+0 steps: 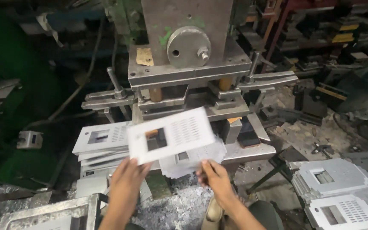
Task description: Operating an industrial manual stamping press to process white rectangular metal plates.
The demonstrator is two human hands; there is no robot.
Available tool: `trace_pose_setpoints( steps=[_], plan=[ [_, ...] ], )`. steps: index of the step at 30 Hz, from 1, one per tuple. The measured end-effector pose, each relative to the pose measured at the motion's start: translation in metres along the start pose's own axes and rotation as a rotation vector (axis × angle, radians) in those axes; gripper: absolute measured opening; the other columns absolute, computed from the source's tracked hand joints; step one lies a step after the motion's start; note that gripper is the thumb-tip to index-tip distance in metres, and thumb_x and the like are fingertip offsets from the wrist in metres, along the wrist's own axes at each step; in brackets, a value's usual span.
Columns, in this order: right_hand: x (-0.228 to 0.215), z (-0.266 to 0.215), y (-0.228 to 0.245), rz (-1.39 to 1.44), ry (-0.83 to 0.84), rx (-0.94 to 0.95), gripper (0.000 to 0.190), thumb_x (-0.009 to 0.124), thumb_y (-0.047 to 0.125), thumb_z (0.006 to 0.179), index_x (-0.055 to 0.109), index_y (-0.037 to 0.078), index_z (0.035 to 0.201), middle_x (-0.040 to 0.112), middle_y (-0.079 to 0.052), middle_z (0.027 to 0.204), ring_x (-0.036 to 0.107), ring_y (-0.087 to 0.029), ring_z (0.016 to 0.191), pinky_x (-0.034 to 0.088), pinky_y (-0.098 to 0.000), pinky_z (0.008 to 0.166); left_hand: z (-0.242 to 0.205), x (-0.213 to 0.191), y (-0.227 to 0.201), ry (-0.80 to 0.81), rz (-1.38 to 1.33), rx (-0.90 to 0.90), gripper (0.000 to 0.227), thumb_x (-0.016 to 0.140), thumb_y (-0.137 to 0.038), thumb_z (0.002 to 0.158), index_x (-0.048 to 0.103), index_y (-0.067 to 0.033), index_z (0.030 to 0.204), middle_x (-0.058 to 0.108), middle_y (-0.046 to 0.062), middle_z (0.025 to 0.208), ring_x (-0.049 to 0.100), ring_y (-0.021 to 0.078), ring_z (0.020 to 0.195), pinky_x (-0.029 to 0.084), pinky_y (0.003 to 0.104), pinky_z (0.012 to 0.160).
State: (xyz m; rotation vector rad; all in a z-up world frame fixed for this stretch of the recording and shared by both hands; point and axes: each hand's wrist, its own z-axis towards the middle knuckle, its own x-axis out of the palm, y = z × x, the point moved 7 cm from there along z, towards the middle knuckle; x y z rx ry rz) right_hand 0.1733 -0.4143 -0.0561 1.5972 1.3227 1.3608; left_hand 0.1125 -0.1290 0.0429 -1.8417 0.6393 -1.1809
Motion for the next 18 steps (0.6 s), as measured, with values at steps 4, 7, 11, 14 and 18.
trace_pose_setpoints(
  steps=[4,7,11,14,18],
  plan=[
    [0.048,-0.003,0.072,0.095,0.067,-0.217,0.034,0.050,0.032,0.103,0.060,0.009,0.127,0.069,-0.008,0.096,0.064,-0.012,0.066,0.050,-0.0257,0.054,0.035,0.086,0.016,0.212,-0.072,0.055,0.034,0.056,-0.019,0.102,0.055,0.0118,0.116,0.064,0.024,0.117,0.067,0.0328,0.113,0.055,0.041,0.104],
    [0.073,0.017,0.113,0.107,-0.006,-0.234,0.033,0.045,0.033,0.104,0.056,0.009,0.124,0.070,-0.009,0.096,0.066,-0.014,0.065,0.049,-0.0273,0.050,0.053,0.119,0.016,0.239,-0.190,0.033,0.035,0.057,-0.019,0.102,0.054,0.0122,0.118,0.064,0.024,0.122,0.066,0.0320,0.118,0.053,0.039,0.108],
    [0.077,0.097,0.135,0.074,0.027,-0.246,0.034,0.044,0.034,0.108,0.053,0.004,0.120,0.070,-0.012,0.095,0.068,-0.018,0.063,0.047,-0.0299,0.046,0.036,0.114,0.013,0.221,-0.245,-0.034,0.037,0.060,-0.019,0.099,0.053,0.0100,0.123,0.064,0.023,0.127,0.065,0.0299,0.122,0.051,0.037,0.111],
    [0.076,0.158,0.146,0.025,0.025,-0.167,0.035,0.039,0.032,0.109,0.054,0.000,0.110,0.072,-0.014,0.087,0.065,-0.020,0.056,0.045,-0.0316,0.041,0.012,0.086,0.023,0.222,-0.137,-0.104,0.042,0.062,-0.021,0.097,0.054,0.0088,0.125,0.066,0.024,0.128,0.067,0.0301,0.122,0.051,0.039,0.111],
    [0.076,0.180,0.155,-0.151,-0.035,-0.092,0.026,0.039,0.007,0.097,0.059,-0.010,0.097,0.073,-0.020,0.084,0.063,-0.022,0.055,0.042,-0.0338,0.040,0.001,0.011,0.049,0.141,0.175,-0.215,0.045,0.063,-0.028,0.094,0.062,0.0044,0.126,0.070,0.021,0.127,0.071,0.0309,0.118,0.055,0.040,0.104]
  ],
)
